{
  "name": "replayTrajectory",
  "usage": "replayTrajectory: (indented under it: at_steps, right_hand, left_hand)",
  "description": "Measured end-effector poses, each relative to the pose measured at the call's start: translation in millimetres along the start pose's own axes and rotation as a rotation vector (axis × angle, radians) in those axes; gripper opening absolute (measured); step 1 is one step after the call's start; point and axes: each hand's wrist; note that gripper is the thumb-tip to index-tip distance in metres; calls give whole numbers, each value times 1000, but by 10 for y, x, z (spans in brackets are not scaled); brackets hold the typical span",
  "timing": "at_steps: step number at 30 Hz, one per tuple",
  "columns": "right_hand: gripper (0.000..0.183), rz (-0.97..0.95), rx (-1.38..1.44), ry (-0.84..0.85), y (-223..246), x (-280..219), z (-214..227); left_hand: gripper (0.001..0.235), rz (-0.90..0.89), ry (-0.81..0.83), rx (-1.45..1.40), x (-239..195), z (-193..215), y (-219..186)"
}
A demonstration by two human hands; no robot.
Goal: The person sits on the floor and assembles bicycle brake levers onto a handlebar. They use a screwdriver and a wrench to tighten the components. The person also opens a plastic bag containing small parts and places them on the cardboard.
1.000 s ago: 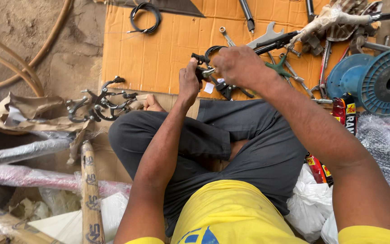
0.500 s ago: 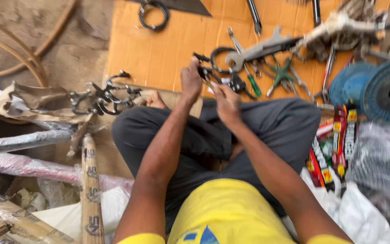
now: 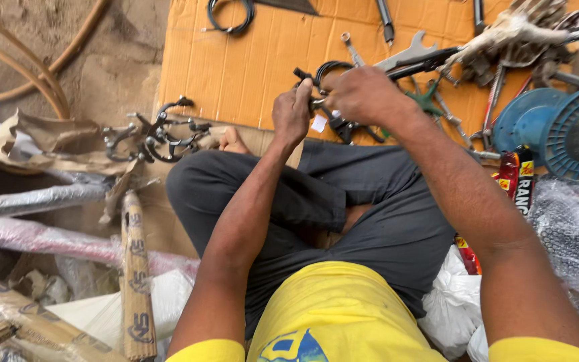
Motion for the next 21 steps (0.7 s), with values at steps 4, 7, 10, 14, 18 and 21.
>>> replayTrajectory:
  at_steps: [4,7,10,14,18,21]
  right_hand:
    - [29,-234,477,-278,-35,-188,-609]
    - [33,-369,1156,-595,356,-185,-1516]
    - [28,-588,1562,-593,597,-219,-2077]
    - [22,-267,1068,-525,287,-308,-1493]
    - [18,-15,364,-403,47,-375,-593]
    - [22,41,35,-281,98,-238,-163]
  left_hand:
    - [54,100,-86,-465,55,-61,113]
    - [50,118,-111,-536,116,-76,202]
    - [51,111,-122,-459,12,-38,285]
    - [56,51,-111,-163,152,-34,253]
    - [60,-30,-74,-17,52,-71,246]
    - [57,-133,-36,176,45,-61,145]
Point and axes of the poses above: each hand's wrist, its own x-axis towards the middle knuckle, its own z-axis out of the back of the hand, y = z × x, and after that the axes turned 14 degrees about -z, right-handed
